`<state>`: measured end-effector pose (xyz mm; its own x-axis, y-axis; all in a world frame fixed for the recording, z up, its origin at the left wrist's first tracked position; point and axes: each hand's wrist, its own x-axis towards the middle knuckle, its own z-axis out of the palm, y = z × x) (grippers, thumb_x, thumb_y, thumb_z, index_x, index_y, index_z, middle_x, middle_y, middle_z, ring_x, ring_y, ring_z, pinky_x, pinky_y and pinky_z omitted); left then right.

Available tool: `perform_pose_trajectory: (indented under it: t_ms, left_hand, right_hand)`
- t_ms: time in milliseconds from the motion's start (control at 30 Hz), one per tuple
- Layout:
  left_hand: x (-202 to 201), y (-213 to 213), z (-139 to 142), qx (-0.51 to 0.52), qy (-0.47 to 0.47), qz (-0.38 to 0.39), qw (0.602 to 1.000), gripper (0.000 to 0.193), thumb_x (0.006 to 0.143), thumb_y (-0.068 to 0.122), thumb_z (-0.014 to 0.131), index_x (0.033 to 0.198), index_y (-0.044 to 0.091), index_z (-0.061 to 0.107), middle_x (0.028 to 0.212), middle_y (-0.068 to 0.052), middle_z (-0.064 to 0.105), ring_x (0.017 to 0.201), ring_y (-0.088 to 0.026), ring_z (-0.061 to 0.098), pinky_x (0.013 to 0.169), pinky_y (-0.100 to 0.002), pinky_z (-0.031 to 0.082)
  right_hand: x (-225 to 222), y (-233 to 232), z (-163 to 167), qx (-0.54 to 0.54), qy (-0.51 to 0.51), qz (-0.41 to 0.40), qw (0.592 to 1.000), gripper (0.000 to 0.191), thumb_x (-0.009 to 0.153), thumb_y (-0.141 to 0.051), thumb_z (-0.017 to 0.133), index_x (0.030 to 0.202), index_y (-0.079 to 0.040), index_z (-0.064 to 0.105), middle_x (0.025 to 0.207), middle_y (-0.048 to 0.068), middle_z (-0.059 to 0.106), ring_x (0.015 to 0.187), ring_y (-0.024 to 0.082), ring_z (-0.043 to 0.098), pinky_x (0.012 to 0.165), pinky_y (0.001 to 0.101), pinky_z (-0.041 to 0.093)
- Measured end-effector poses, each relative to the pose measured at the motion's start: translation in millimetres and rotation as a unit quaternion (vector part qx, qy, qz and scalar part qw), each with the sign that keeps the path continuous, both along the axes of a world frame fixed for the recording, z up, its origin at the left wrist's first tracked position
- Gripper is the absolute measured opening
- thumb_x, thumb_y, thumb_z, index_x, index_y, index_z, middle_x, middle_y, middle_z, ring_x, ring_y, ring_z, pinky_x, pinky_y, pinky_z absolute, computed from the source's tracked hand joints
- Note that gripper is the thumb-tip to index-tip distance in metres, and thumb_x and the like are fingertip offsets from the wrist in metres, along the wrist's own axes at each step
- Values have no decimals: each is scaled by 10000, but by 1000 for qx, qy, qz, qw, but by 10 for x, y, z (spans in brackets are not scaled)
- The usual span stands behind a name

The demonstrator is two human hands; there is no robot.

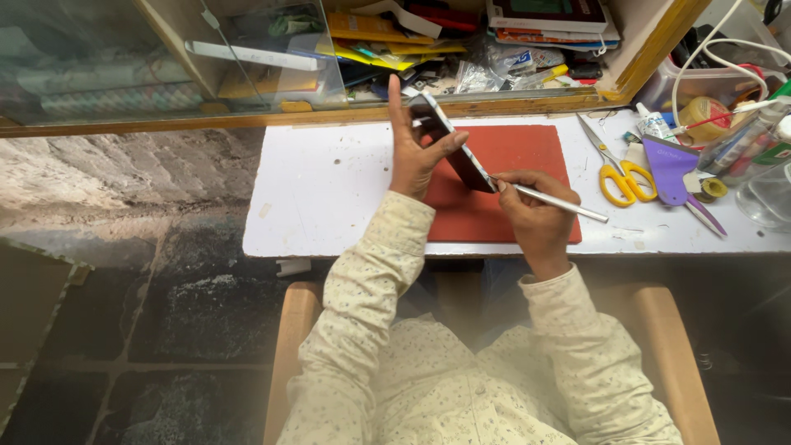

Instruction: The person applies a patterned phone case onto a smartphone using a metal stylus to press the edges and a purple squeegee to smooth the surface. The person repeatedly adjusts the case and uses the stylus to ensure the edges are properly aligned.

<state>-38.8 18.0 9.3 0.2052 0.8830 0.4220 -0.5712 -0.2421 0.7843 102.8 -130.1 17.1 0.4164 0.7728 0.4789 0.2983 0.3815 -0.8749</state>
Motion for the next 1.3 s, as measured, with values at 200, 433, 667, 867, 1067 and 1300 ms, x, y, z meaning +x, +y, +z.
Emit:
perform_pose_trajectory:
  t_ms: [200, 433, 667, 867, 1067, 1300]
  left_hand:
    - [-342, 42, 81, 305, 232, 246, 890, 816, 620, 260, 1040, 1254, 156, 537, 1347, -88, 506, 1174, -237, 567, 965, -389, 556]
    - [-460, 27, -69, 88, 160, 86, 979, 652, 699, 232, 989, 1095, 100, 488, 929, 8, 595, 840, -104, 630, 788, -269, 614]
    - [-487, 17, -133, 102, 172, 103, 974, 651, 711, 235, 978, 1073, 111, 451, 905, 9, 587, 818, -89, 612, 753, -241, 588]
    - [-501, -28, -116, 104, 188, 121, 969, 661, 707, 245, 978, 1068, 107, 443, 891, 9, 591, 807, -87, 619, 746, -234, 587]
    - [-501, -95, -12, 82, 196, 139, 967, 658, 687, 268, 982, 1043, 98, 456, 863, 7, 607, 784, -84, 624, 698, -237, 585]
    - [-661, -330, 161, 115, 339, 244, 901, 524, 645, 269, 1001, 870, 51, 581, 725, -71, 745, 651, -91, 706, 603, -233, 559]
  right_hand:
    - [209, -4, 156, -4, -86, 36, 996, 96, 944, 32, 742, 1038, 27, 758, 925, 68, 751, 745, 51, 609, 621, 178, 453]
    - [118, 41, 275, 6, -133, 49, 990, 122, 920, 31, 736, 1037, 9, 762, 921, 69, 758, 799, 79, 676, 696, 196, 536]
    - [27, 37, 288, 32, -155, 29, 987, 154, 885, 71, 720, 1022, 15, 762, 920, 89, 761, 846, 145, 733, 772, 237, 590]
    - [14, 32, 246, 54, -158, 16, 986, 156, 880, 91, 716, 1018, 26, 750, 980, 108, 771, 911, 163, 754, 844, 261, 616]
    - [45, 45, 239, 48, -131, 40, 989, 158, 897, 93, 707, 1038, 31, 746, 1010, 120, 769, 940, 170, 755, 874, 265, 635]
    - [69, 40, 234, 41, -182, 3, 982, 124, 892, 79, 753, 1008, 34, 754, 972, 130, 776, 893, 178, 757, 831, 267, 611]
